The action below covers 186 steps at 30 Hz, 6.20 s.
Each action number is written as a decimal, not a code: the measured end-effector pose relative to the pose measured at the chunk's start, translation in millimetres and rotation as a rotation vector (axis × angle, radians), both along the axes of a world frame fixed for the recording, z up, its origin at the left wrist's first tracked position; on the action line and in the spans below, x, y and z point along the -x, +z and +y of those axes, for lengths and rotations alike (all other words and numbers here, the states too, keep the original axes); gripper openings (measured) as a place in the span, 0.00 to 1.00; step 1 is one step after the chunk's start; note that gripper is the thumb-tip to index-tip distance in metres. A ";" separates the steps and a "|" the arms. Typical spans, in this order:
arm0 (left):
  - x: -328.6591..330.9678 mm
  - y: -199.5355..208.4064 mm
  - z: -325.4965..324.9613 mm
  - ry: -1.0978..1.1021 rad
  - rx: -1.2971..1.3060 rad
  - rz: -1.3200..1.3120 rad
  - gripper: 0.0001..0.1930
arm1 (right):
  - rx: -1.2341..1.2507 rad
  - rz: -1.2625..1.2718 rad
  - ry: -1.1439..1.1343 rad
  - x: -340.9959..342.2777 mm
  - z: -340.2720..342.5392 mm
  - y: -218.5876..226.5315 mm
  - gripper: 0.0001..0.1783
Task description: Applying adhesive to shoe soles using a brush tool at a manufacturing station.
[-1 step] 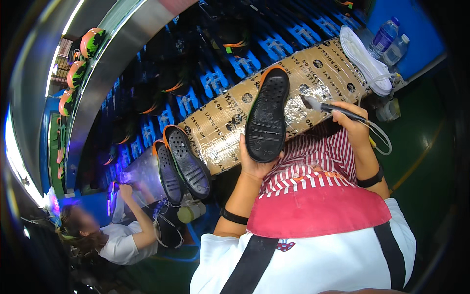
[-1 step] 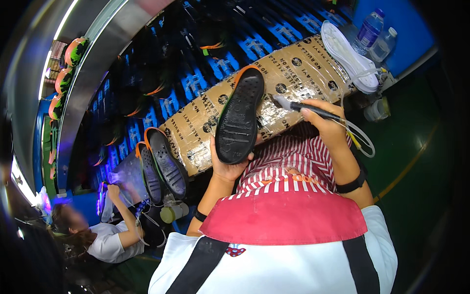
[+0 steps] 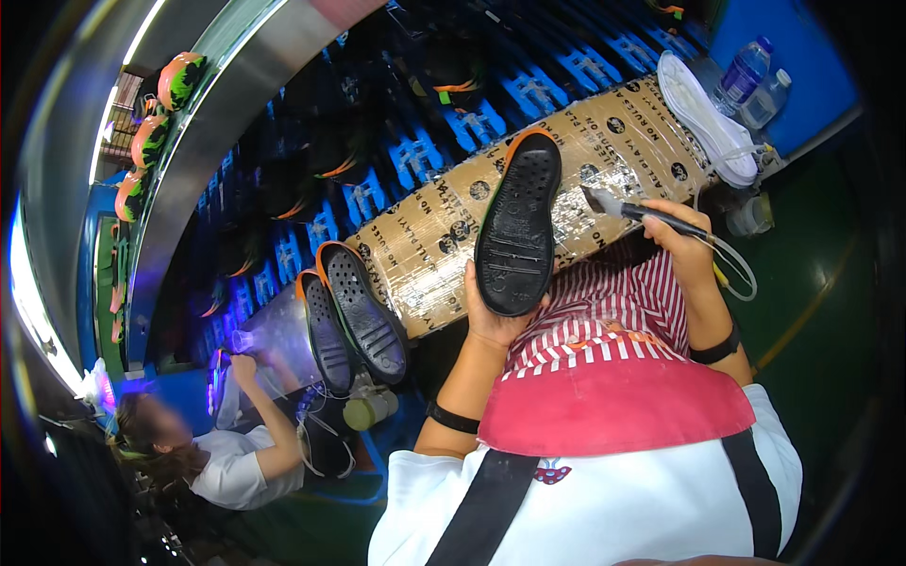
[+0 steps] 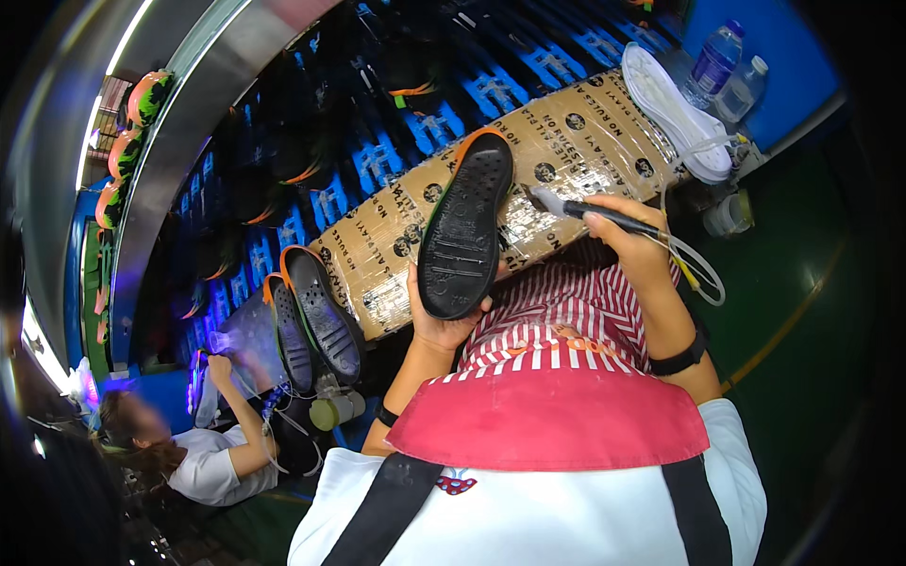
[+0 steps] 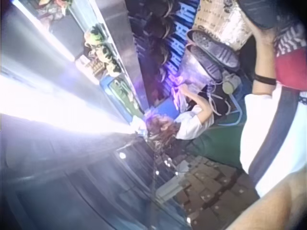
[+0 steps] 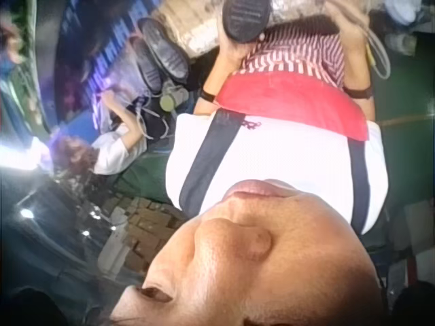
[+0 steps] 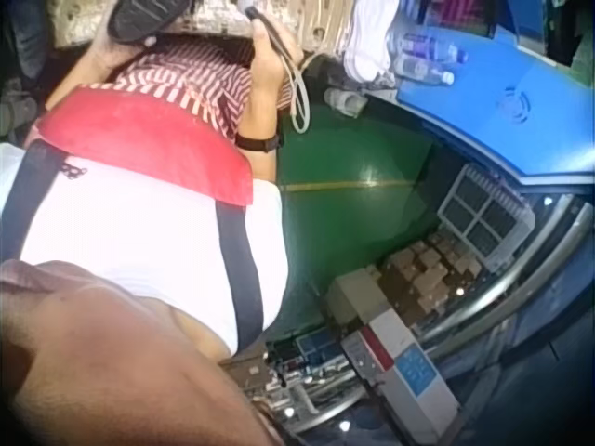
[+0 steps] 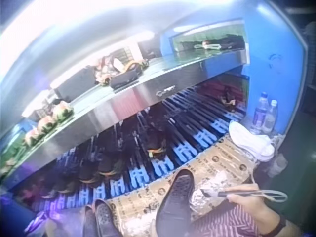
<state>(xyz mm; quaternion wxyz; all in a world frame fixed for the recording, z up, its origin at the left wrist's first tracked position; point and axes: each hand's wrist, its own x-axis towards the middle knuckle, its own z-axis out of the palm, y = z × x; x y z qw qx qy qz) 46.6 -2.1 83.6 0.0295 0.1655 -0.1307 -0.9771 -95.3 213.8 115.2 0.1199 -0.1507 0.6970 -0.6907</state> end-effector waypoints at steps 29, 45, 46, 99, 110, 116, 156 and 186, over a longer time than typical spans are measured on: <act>159.6 263.6 -180.9 1.008 1.342 0.154 0.18 | -0.002 -0.142 0.003 -1.9 5.5 1.3 0.13; 191.8 291.5 -264.5 1.197 2.532 -0.354 0.15 | 0.007 -0.154 -0.007 -17.3 -9.6 -7.0 0.12; 184.4 290.0 -280.4 1.440 2.608 -0.384 0.16 | 0.002 -0.152 -0.004 -17.9 -10.8 -5.5 0.12; -229.8 -81.3 -50.6 0.960 1.155 -0.838 0.38 | -0.119 -0.052 0.362 -22.7 -111.5 32.5 0.15; -165.8 -48.1 -96.5 1.272 1.432 -0.770 0.33 | -0.080 -0.048 0.327 -28.3 -82.9 36.1 0.14; -182.3 59.4 -138.3 1.348 1.623 -0.479 0.28 | -0.047 -0.008 0.254 -22.7 -58.9 30.4 0.15; 71.5 293.5 -354.3 1.050 2.412 -0.870 0.58 | -0.043 -0.135 0.142 -29.8 -65.1 13.1 0.11; 238.7 304.7 -221.4 0.504 2.405 -0.605 0.63 | -0.012 -0.056 0.052 -50.1 -72.2 18.4 0.12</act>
